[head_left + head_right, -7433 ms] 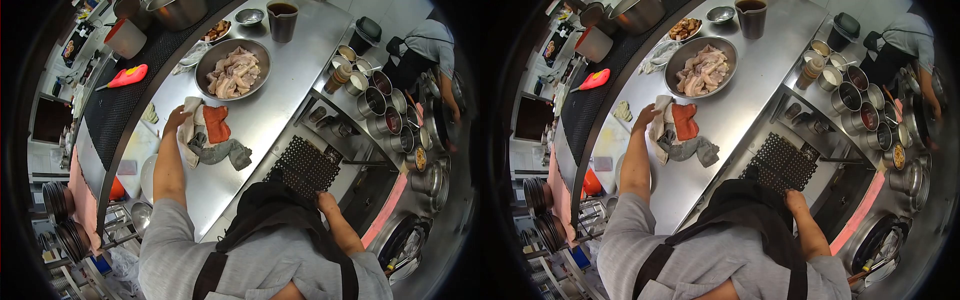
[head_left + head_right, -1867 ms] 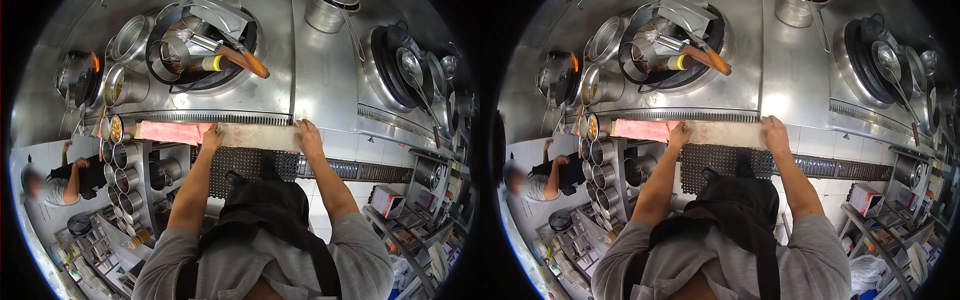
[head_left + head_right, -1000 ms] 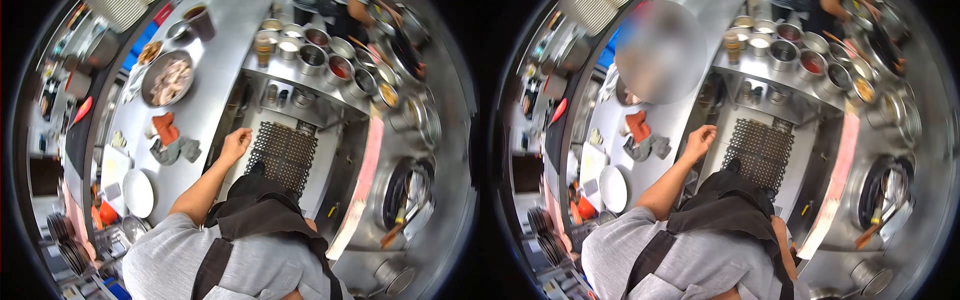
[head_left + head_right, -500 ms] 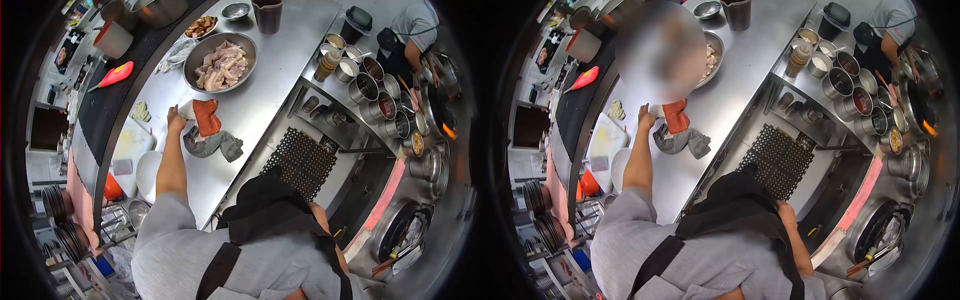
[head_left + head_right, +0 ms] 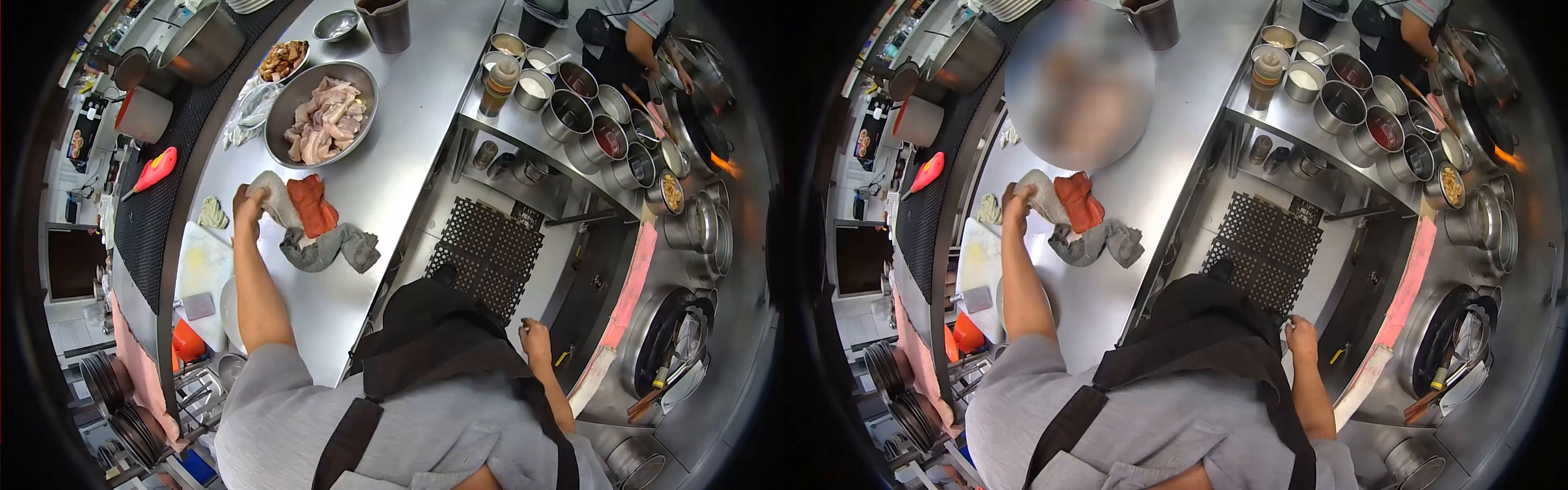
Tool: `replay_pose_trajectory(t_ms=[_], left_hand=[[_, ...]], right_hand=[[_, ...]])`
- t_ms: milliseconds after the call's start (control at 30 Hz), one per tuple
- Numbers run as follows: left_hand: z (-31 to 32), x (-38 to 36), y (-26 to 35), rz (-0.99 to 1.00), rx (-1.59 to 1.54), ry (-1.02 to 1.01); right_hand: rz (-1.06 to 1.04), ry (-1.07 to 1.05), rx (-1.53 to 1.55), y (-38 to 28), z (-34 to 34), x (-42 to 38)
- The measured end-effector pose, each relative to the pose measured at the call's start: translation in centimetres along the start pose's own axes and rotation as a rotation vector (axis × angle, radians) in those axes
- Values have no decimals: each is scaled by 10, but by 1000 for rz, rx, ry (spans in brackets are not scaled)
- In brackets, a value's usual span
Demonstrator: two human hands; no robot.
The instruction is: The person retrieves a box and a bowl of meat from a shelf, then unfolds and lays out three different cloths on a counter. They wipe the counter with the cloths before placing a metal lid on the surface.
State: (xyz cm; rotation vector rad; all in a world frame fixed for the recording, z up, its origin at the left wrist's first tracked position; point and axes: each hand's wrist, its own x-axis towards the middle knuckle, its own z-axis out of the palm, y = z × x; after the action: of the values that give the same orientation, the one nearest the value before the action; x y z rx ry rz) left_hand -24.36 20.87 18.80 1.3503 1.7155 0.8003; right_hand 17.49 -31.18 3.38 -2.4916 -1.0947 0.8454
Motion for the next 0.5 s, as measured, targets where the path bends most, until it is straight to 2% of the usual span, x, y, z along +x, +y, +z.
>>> replay_pose_trajectory(t_ms=[67,133,200,267,333,400,500], left_hand=[[2,-35,37,134,-146,-88],[5,-59,69,218,-105,-130],[14,-84,106,309,-64,-182],[28,-111,147,443,-191,-225],[47,-132,180,447,-296,-342],[76,-155,208,530,-485,-581],[132,-197,247,524,-614,-885]], right_hand=[[-47,30,30,-14,-5,15],[-89,54,147,-52,-28,28],[-226,145,226,-80,-45,41],[-316,198,328,-109,-67,50],[-391,234,438,-135,-94,53],[-390,234,563,-151,-121,52],[-377,317,815,-147,-145,53]])
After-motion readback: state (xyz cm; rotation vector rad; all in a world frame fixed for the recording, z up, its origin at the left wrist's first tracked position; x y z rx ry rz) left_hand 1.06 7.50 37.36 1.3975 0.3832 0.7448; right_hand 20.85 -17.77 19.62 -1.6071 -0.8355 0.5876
